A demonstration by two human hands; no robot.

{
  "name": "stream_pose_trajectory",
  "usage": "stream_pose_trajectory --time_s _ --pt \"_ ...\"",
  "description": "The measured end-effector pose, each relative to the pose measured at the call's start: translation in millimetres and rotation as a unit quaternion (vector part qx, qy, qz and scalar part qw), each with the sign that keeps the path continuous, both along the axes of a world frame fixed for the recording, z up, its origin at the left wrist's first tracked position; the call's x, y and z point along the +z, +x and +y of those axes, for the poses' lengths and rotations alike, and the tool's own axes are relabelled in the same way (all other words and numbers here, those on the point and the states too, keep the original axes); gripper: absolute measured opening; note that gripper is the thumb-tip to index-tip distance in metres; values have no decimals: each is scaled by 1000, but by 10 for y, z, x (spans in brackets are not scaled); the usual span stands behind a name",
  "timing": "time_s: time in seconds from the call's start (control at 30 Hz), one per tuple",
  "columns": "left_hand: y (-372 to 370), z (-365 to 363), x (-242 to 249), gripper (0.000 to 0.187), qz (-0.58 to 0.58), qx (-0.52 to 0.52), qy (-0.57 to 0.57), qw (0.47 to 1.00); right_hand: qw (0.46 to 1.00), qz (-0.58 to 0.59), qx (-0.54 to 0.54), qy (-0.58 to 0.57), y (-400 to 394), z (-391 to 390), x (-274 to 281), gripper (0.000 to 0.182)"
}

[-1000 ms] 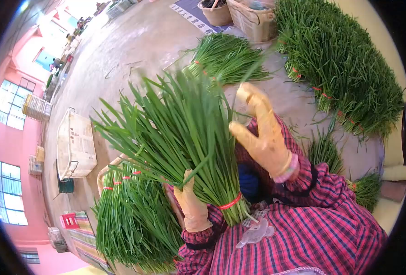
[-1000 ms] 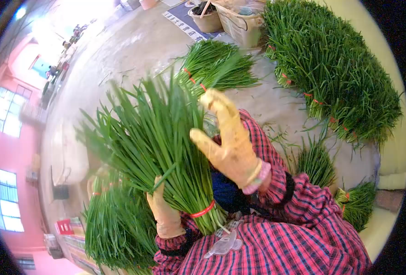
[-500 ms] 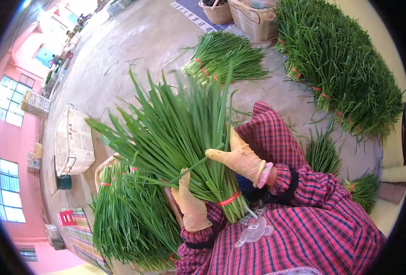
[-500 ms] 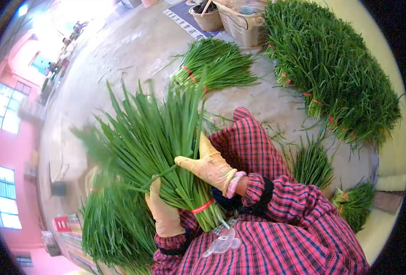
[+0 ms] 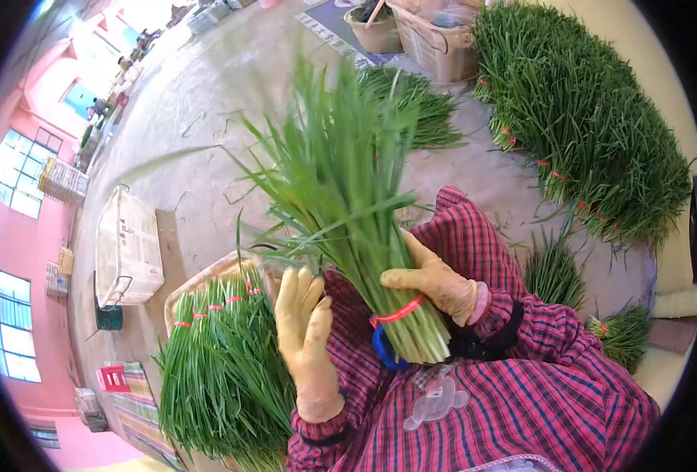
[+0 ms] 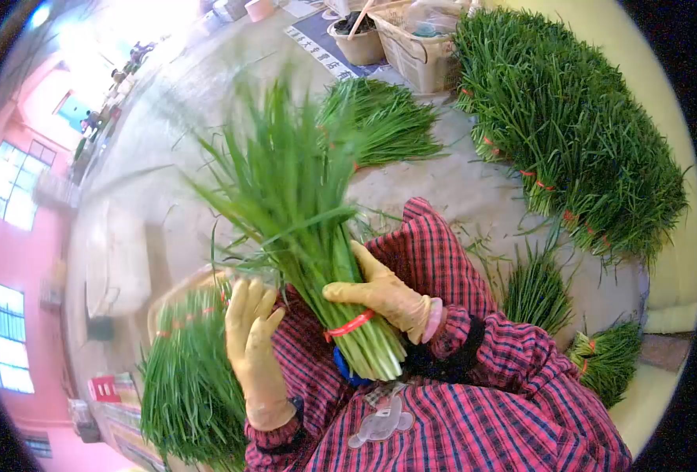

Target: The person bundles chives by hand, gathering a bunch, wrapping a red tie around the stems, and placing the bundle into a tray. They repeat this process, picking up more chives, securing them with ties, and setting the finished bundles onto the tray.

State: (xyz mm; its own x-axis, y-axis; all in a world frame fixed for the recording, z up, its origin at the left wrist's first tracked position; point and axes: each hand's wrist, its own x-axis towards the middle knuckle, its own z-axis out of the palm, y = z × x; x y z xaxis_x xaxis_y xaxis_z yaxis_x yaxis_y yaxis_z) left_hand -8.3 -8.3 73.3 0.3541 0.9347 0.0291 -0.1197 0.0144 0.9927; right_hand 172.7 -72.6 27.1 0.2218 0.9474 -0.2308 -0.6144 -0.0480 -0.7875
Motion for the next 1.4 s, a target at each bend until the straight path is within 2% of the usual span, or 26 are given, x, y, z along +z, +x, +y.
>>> stream_pose_trajectory --time_s 0.03,0.13,0.23,0.27,0.3,0.33,0.37,0.43,0.5,0.57,0.6,0.7,0.77,0.83,0.87,0.9,0.97,1.03,1.07,1.1,1.17,1.2,1.27,1.3,1.37,1.4 --pt "-171 29 -103 52 39 -14 19 999 999 44 26 -7 81 -54 -12 76" --pt "-342 103 -299 50 130 -125 -141 973 988 121 73 53 164 -82 -257 71" --pt "-131 100 -548 43 -4 -95 -202 975 950 221 180 127 84 -41 -347 68" --pt "-83 100 -547 43 -4 -92 -199 976 959 195 181 99 52 -37 -318 69" --pt "-41 104 -548 42 -40 -84 -214 972 967 167 180 70 30 -39 -246 70" --pt "-10 90 -561 41 -75 -76 -230 967 985 45 161 42 39 -47 -109 74" --pt "19 74 -618 41 -76 -76 -231 967 985 44 161 42 35 -44 -36 74" --pt "113 76 -636 38 -83 25 -188 978 994 -69 78 36 4 -21 70 75" --pt "196 100 -562 38 -94 -27 -149 984 996 -59 44 52 -49 -1 126 67" --pt "280 98 -498 31 -102 38 -181 977 999 8 34 0 -46 26 103 54" --pt "346 73 -337 37 -122 37 -195 973 995 95 21 -12 -53 57 89 44" --pt "385 104 -293 39 -123 51 -170 976 988 149 3 -48 1 115 -106 41" --pt "363 96 -276 38 -105 61 -164 979 992 125 -14 -33 93 84 -170 43" --pt "298 136 -373 37 -96 83 -178 976 984 -46 -161 -56 211 36 -98 46" --pt "282 114 -378 37 -96 87 -179 975 960 -110 -257 -22 225 38 -117 45" --pt "291 88 -326 36 -100 92 -189 973 944 -98 -314 22 195 56 -41 42" --pt "313 69 -330 36 -103 96 -200 970 936 -199 -282 74 109 -40 97 36" --pt "332 67 -416 35 -113 106 -189 970 918 -321 -185 139 57 -105 177 30" --pt "330 68 -471 35 -113 104 -189 970 842 -481 -168 179 68 -101 269 27" --pt "323 62 -527 34 -81 114 -168 976 873 -464 -116 92 -14 -125 433 26" --pt "336 38 -535 34 -49 122 -146 981 791 -592 -134 76 -19 -24 464 25" --pt "356 10 -502 35 -65 116 -134 982 791 -592 -136 75 -5 9 460 25" --pt "397 -43 -441 37 -90 114 -124 981 740 -664 -104 31 34 73 422 28" --pt "392 -46 -448 37 -90 114 -125 981 740 -664 -103 30 64 105 396 28" --pt "382 -43 -471 39 -90 108 -129 982 800 -597 -60 15 136 179 337 28" --pt "373 -39 -483 39 -90 108 -129 982 806 -587 -67 14 161 212 302 26"
